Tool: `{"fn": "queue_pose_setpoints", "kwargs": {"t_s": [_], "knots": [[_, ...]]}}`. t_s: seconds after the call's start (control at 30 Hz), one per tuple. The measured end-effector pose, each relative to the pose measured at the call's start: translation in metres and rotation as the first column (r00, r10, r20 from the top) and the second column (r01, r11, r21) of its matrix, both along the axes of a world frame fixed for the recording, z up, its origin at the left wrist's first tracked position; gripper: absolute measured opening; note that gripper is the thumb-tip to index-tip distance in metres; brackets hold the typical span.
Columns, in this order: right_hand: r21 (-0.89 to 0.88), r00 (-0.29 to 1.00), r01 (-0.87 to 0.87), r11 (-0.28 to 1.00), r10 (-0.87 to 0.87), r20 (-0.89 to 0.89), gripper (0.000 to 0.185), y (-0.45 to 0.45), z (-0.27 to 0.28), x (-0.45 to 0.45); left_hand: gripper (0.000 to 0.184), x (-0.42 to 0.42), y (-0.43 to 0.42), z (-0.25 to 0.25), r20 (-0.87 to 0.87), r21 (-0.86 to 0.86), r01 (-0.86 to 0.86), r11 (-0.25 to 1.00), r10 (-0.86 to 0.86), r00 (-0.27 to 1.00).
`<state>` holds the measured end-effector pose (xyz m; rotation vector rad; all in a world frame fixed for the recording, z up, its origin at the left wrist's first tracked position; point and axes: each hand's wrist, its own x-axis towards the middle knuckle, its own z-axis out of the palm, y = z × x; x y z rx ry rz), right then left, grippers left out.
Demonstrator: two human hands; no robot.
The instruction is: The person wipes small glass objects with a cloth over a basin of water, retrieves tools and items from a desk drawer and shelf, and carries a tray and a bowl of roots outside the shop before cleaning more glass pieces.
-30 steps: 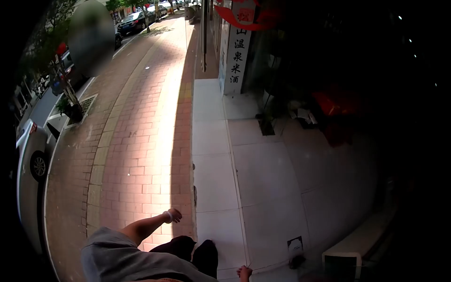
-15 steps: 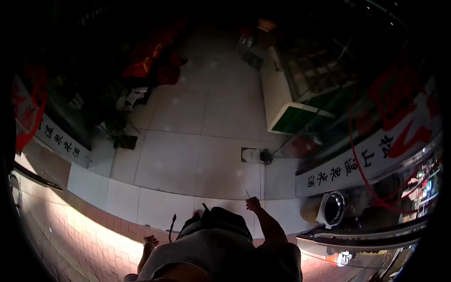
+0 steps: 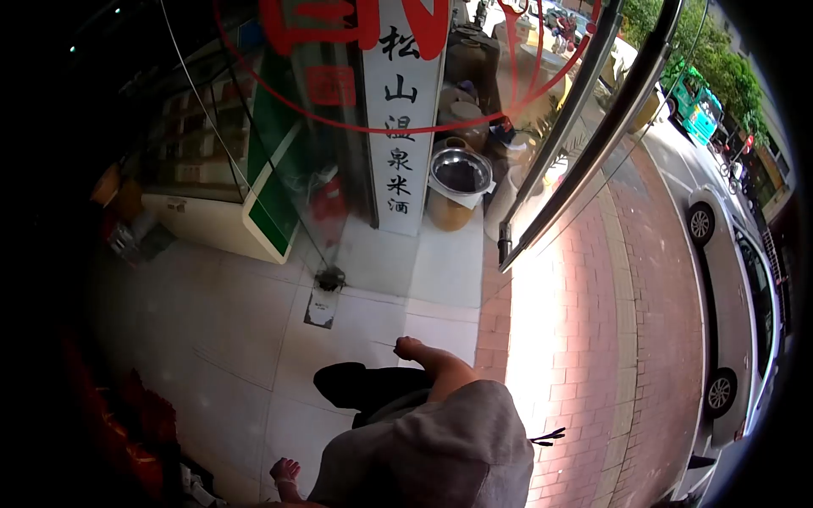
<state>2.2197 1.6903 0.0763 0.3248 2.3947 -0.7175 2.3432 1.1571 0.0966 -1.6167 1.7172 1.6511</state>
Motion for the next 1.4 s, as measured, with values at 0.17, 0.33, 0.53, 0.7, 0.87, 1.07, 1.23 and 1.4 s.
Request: {"fn": "queue_pose_setpoints", "kwargs": {"t_s": [0.17, 0.33, 0.53, 0.7, 0.87, 1.07, 1.23, 1.4], "knots": [[-0.043, 0.969, 0.225, 0.974, -0.218, 0.12, 0.031, -0.047, 0.062, -0.08, 0.026, -0.145, -0.016, 0.082, -0.089, 0.071, 0.29, 0.954, -0.284, 0.955], [-0.063, 0.984, 0.171, 0.983, -0.174, -0.037, 0.031, -0.119, 0.102, -0.172, 0.026, -0.122, -0.131, 0.041, -0.238, 0.276, 0.152, 0.949, -0.085, 0.968], [-0.087, 0.988, -0.088, 0.992, 0.076, -0.135, 0.023, -0.236, 0.115, -0.249, 0.024, -0.093, -0.176, 0.1, 0.147, 0.13, -0.096, 0.987, 0.077, 0.986], [0.303, 0.72, -0.582, 0.754, 0.652, -0.24, 0.022, -0.296, 0.107, -0.243, 0.022, -0.066, -0.248, 0.131, 0.121, 0.128, -0.235, 0.963, 0.22, 0.968], [-0.038, 0.973, -0.23, 0.972, 0.23, -0.024, 0.021, -0.32, 0.113, -0.214, 0.02, -0.075, -0.324, 0.169, 0.013, 0.067, -0.407, 0.911, 0.407, 0.913], [-0.272, 0.977, 0.161, 0.949, -0.113, 0.182, 0.017, -0.357, 0.132, -0.233, 0.022, -0.284, -0.36, 0.232, -0.374, 0.156, -0.007, 0.988, 0.066, 0.925], [-0.214, 0.932, 0.316, 0.925, -0.26, 0.25, 0.015, -0.404, 0.134, -0.291, 0.024, -0.449, -0.321, 0.404, -0.859, 0.324, 0.547, 0.772, -0.002, 0.512], [-0.236, 0.897, 0.406, 0.883, -0.335, 0.288, 0.017, -0.484, 0.12, -0.404, 0.022, -0.521, -0.332, 0.578, -0.989, -0.051, 0.809, 0.586, 0.081, -0.121]]}}
